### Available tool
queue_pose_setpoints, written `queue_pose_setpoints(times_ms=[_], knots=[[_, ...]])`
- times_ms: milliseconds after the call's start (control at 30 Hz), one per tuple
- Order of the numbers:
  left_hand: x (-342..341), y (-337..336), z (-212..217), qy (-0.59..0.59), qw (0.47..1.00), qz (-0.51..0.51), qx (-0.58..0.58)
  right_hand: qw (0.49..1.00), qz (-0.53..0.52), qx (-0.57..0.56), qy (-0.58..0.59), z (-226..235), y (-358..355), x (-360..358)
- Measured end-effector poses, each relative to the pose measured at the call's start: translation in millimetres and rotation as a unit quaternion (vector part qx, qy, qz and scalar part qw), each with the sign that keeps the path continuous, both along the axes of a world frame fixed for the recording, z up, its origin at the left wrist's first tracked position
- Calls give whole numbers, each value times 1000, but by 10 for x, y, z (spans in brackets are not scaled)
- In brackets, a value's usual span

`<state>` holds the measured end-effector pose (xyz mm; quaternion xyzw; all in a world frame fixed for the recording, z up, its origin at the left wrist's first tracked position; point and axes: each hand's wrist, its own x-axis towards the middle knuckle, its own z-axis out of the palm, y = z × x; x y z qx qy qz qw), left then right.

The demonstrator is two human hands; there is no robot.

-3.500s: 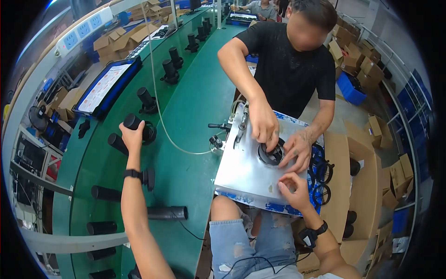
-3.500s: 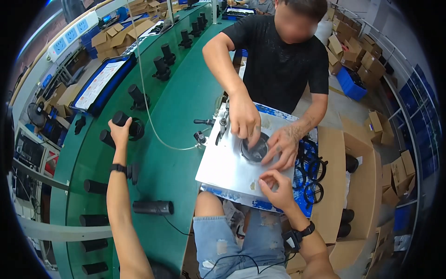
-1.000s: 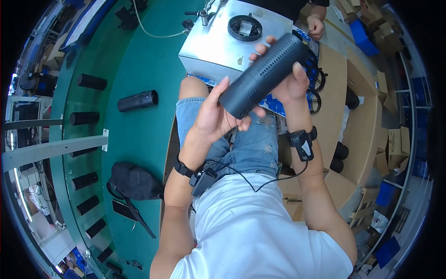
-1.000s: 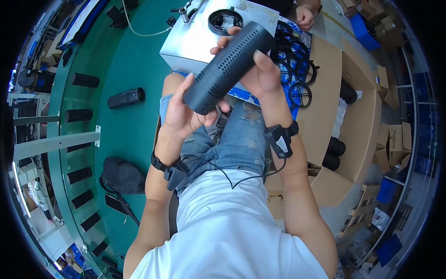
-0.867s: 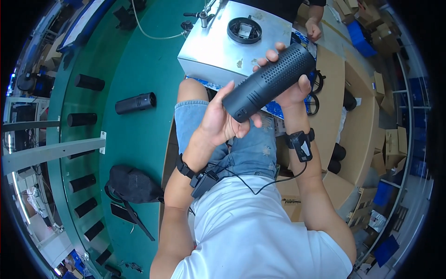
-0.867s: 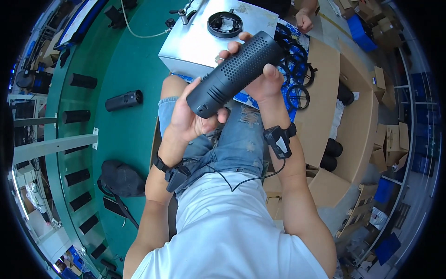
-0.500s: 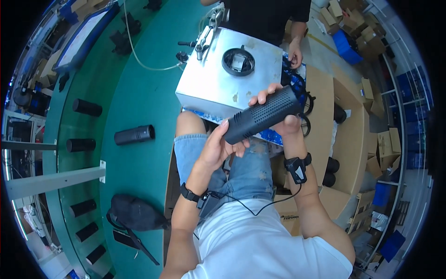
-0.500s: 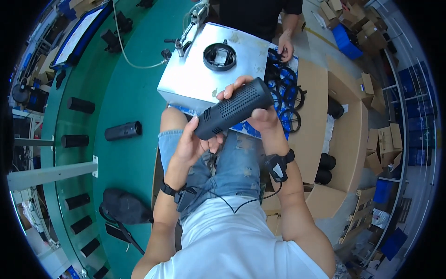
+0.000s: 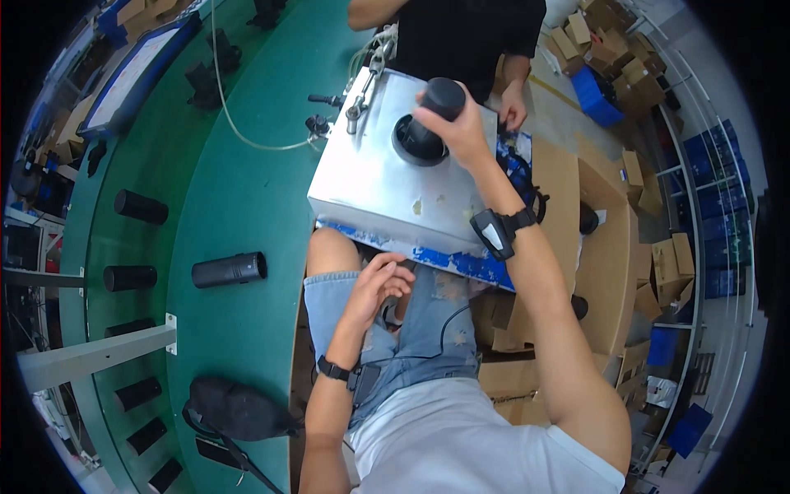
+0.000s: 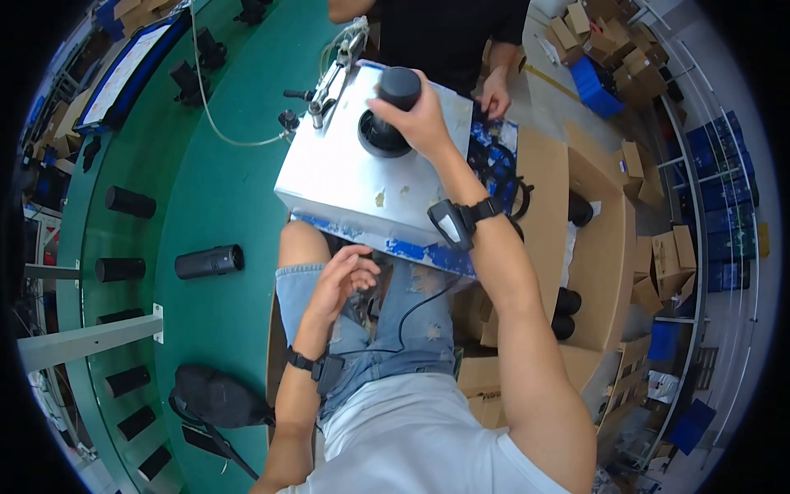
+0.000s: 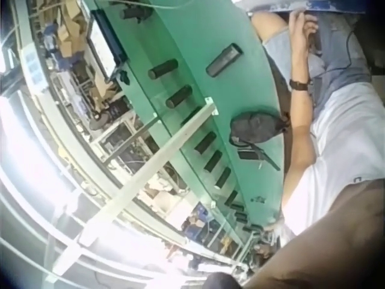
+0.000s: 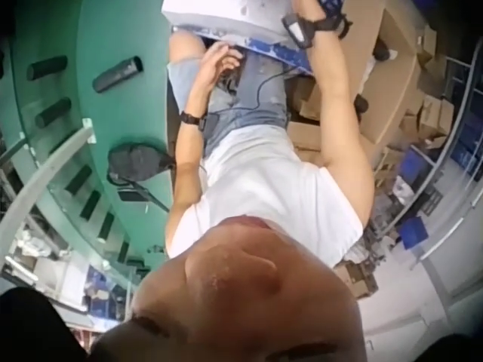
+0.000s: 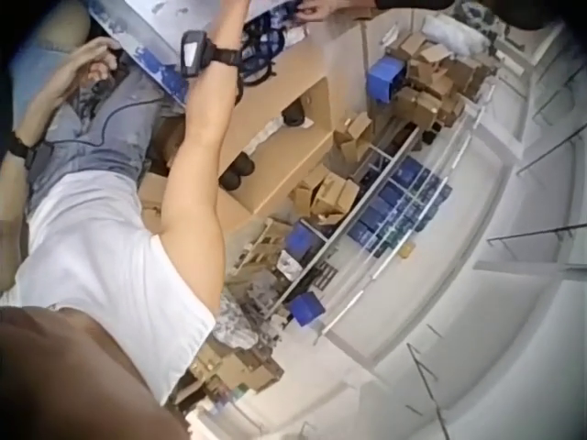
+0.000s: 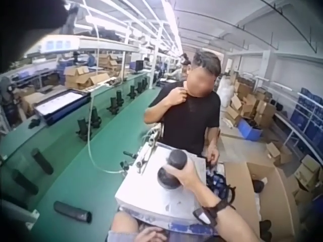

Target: The person repeatedly picks up a black cylinder, places it into a machine to be pressed, and then sets the finished unit aside on the table.

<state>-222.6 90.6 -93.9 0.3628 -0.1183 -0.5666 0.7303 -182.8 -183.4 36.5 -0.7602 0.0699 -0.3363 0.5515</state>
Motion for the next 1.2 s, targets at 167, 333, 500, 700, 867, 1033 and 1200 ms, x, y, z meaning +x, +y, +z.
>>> queue_pose_setpoints(times_ms=[167, 333, 500, 700, 867, 1033, 1200], knots=[[-58, 5, -39, -48, 997, -17, 50, 982, -172, -76, -31, -294, 169, 35], [-59, 0, -49, -61, 996, -13, 63, 955, -287, -66, -36, -302, 321, 153], [-63, 56, -19, -50, 997, -31, 48, 992, 97, 20, 74, 22, -150, 58], [-71, 51, 3, -77, 995, -20, 60, 997, -76, -35, 0, -335, -52, 93], [184, 48, 258, -107, 993, 49, 29, 984, -170, -55, -15, -367, 98, 82], [1606, -392, 993, -396, 873, 284, 9, 990, -132, -48, -8, -382, 47, 79], [3294, -1409, 621, -722, 605, 137, 307, 991, -126, -46, -19, -296, 66, 136]])
